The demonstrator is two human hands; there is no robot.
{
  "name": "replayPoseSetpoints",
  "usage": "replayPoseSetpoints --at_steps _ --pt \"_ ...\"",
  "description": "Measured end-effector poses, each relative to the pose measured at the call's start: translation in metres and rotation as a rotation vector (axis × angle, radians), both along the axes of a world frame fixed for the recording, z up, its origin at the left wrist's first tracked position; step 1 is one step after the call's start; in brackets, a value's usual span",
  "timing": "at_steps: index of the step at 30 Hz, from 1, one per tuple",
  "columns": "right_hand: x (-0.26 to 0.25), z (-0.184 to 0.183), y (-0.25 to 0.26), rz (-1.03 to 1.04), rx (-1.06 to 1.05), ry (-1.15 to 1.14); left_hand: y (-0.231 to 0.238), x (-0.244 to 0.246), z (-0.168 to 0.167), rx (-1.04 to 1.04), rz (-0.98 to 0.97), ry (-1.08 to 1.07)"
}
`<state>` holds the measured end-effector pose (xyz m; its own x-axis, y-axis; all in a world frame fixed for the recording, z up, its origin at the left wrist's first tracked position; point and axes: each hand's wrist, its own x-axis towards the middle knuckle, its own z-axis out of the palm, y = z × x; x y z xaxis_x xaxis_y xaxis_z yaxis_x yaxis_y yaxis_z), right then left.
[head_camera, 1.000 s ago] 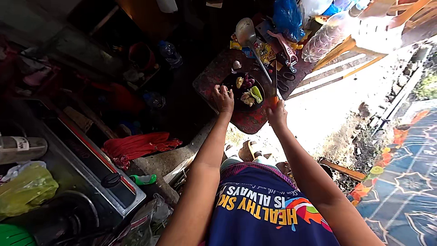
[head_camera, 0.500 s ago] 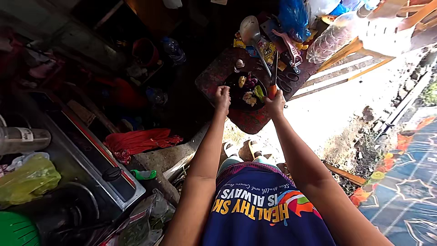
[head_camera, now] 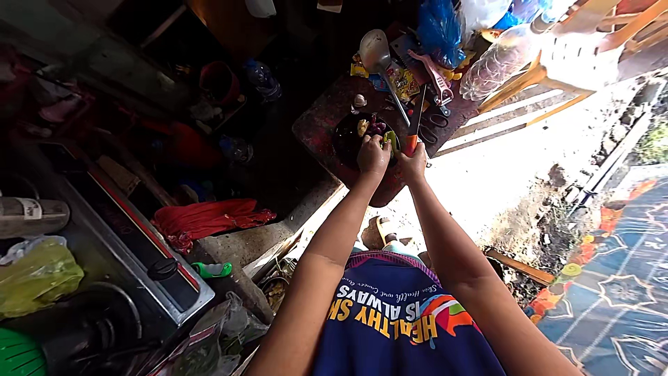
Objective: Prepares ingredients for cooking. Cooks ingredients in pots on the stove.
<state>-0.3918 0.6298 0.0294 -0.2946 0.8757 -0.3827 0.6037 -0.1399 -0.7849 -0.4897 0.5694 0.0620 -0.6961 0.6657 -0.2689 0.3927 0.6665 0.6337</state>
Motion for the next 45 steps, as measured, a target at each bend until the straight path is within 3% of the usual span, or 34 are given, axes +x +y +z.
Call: replayPoseSetpoints --at_steps 4,11,14,18,23,28,33,45 --pt "0.001 0.016 -0.008 0.008 0.073 -0.008 0.002 0.001 0.006 0.071 0.068 -0.008" --pt "-0.002 0.033 -0.020 0.069 0.138 0.261 -0.023 -0.013 0.025 0.191 0.144 -0.169" --pt "-0.014 0.048 -0.027 0.188 0.116 0.204 -0.045 -0.031 0.020 0.216 0.149 -0.301" --pt "-0.043 0.059 -0.036 0.455 0.194 0.061 -0.072 -0.070 0.013 0.229 -0.008 -0.442" --pt "-0.067 0.062 -0.051 0.584 0.195 -0.039 -0.088 -0.095 -0.010 0.183 0.226 -0.334" --pt "-0.040 0.061 -0.093 0.613 0.123 -0.284 -0.081 -0.092 -0.029 0.182 0.472 -0.265" --pt "-0.027 0.053 -0.107 0.660 0.028 -0.493 -0.072 -0.079 -0.026 0.131 0.473 -0.188" --pt "-0.040 0.043 -0.106 0.594 -0.144 -0.398 -0.074 -0.078 -0.034 0.190 0.367 -0.201"
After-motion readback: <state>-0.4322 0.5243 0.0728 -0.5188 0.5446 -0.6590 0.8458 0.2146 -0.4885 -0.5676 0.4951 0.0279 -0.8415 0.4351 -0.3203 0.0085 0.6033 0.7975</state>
